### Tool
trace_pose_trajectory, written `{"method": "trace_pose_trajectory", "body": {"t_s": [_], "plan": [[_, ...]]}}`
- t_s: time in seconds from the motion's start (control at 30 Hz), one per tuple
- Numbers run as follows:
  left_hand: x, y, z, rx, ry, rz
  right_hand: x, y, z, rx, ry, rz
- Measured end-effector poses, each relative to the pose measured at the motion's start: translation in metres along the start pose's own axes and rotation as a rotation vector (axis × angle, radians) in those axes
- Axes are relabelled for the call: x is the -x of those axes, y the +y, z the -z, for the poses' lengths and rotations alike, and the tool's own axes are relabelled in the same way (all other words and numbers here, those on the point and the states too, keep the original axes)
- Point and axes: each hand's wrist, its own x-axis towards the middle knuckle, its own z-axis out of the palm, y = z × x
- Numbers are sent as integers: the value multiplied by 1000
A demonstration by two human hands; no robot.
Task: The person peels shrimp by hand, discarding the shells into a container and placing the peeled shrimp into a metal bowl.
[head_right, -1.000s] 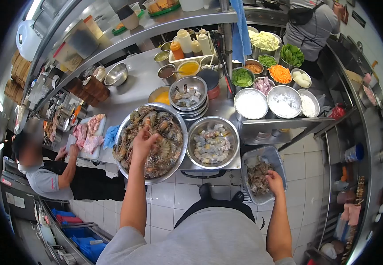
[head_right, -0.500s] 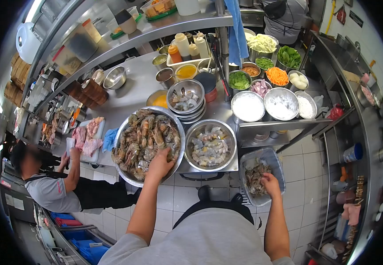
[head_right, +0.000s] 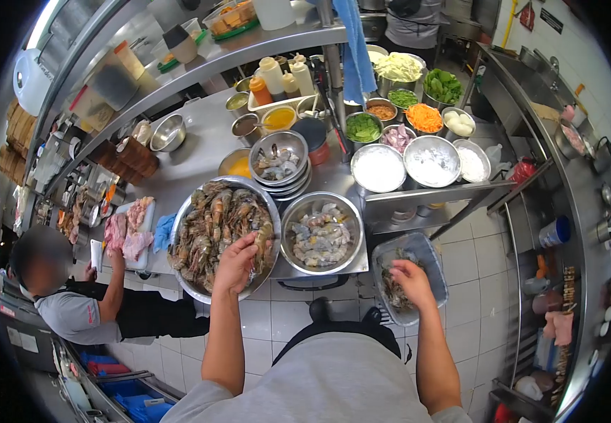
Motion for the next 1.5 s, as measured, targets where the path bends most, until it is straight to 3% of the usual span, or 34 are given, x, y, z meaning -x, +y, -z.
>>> {"method": "trace_pose_trajectory", "body": {"t_s": [0.13,0.23,0.37,0.4,0.53,0.6,0.67,0.73,0.77,0.93,0.97,1.03,1.1,1.17,1.27,1.33,1.5], "plan": [[-4,-2,-65,61,-154,-16,19,-65,-29,-65,-128,163],[-13,-34,-124,-94,-288,-53,27,-94,-41,-154,-192,150],[-20,-87,-204,-437,-495,-101,22,-89,-36,-369,-32,145],[-26,-106,-214,-579,-575,-341,17,-75,-26,-362,-8,151],[-33,-132,-249,-649,-678,-405,20,-45,9,-305,255,198],[-37,-135,-259,-896,-488,-669,30,-41,22,-445,203,7],[-41,-134,-269,-879,-511,-673,35,-39,29,-486,180,13],[-49,-142,-275,-815,-812,-497,39,-39,34,-484,127,-12],[-50,-147,-279,-798,-827,-534,37,-34,38,-485,133,-9],[-51,-154,-284,-1086,-730,-806,15,-8,50,125,246,-18],[-52,-155,-284,-1148,-728,-876,15,-7,51,124,246,-19],[-52,-159,-283,-1151,-708,-812,20,-21,48,470,321,106],[-52,-166,-280,-1155,-685,-748,15,-18,47,468,321,152],[-53,-176,-278,-1029,-627,-518,12,-13,47,466,321,196],[-60,-197,-272,-919,-597,-526,10,-19,46,537,335,240],[-55,-196,-273,-934,-601,-461,15,-36,43,565,277,103],[-43,-186,-278,-963,-571,-419,4,-22,37,584,333,168]]}}
